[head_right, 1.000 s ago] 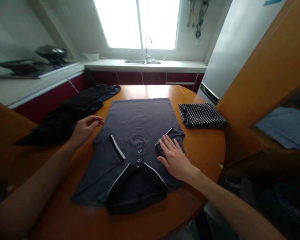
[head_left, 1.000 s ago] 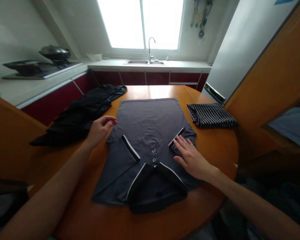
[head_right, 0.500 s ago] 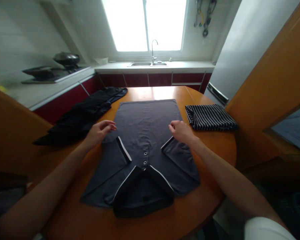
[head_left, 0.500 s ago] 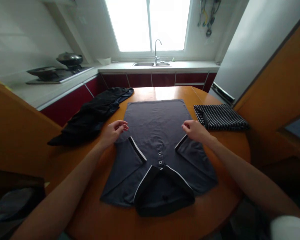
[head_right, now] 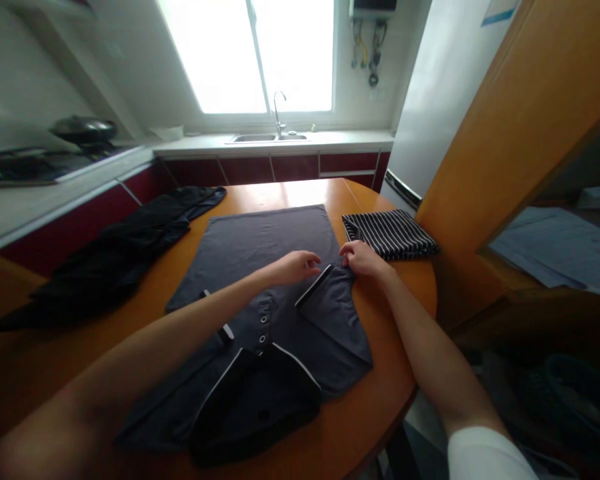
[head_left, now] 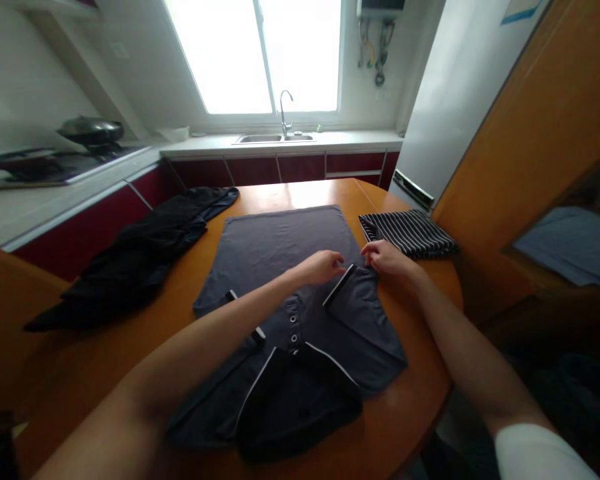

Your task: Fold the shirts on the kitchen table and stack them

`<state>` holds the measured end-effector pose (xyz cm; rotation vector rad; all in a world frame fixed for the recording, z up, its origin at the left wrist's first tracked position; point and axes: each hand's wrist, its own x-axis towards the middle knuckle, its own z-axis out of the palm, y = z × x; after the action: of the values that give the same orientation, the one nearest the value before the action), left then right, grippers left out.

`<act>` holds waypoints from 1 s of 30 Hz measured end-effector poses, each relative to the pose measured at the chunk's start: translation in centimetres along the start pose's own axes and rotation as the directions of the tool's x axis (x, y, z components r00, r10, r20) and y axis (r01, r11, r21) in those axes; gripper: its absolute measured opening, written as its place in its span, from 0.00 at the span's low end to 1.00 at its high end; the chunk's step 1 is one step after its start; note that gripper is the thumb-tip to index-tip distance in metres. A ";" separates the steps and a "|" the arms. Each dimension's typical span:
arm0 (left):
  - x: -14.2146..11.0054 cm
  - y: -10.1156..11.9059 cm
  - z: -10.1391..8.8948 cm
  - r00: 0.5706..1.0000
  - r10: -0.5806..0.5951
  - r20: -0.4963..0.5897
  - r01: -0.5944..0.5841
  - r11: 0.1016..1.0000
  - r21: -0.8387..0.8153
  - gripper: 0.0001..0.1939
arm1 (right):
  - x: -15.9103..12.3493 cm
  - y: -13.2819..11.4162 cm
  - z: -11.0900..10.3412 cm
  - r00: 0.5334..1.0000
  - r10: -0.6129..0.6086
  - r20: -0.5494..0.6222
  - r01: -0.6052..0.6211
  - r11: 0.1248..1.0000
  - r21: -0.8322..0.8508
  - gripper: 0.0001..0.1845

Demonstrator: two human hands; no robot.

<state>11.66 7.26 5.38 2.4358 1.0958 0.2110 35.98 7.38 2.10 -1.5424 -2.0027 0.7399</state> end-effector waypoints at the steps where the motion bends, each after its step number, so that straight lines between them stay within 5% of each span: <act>1: 1.4 0.3 0.6 1.000 0.013 0.010 -0.014 0.999 0.047 0.18 | 0.1 0.2 0.1 1.000 -0.006 0.004 0.006 1.000 0.004 0.15; 5: 4.2 0.8 1.9 0.999 0.017 0.047 -0.021 0.996 0.086 0.16 | 0.5 0.7 0.2 1.000 -0.002 0.008 0.001 0.999 0.035 0.17; 10: 4.1 0.6 1.6 0.995 0.021 0.095 -0.017 0.999 -0.046 0.10 | 0.4 0.8 0.1 1.000 -0.009 0.000 0.009 0.999 0.046 0.15; 18: 3.0 0.5 2.1 0.984 -0.160 -0.075 0.140 0.965 -0.220 0.11 | 0.0 0.0 -0.1 1.000 -0.005 0.000 0.005 1.000 0.014 0.17; 21: 1.5 1.0 1.5 0.987 -0.160 0.021 0.159 0.941 -0.300 0.22 | -0.1 -0.3 -0.2 1.000 -0.011 -0.009 0.011 1.000 -0.002 0.17; 25: -1.5 1.7 0.1 0.951 -0.105 0.292 0.228 0.874 -0.429 0.41 | -0.1 -0.3 -0.1 1.000 -0.017 -0.024 0.017 0.999 -0.030 0.18; 30: -4.5 1.9 -0.2 0.920 -0.028 0.391 0.249 0.811 -0.529 0.30 | -0.1 -0.6 0.0 0.999 -0.021 -0.025 0.019 0.996 -0.085 0.18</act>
<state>9.86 2.84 6.64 1.7520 0.8778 0.0212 35.59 7.17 2.51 -1.5693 -2.0518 0.6310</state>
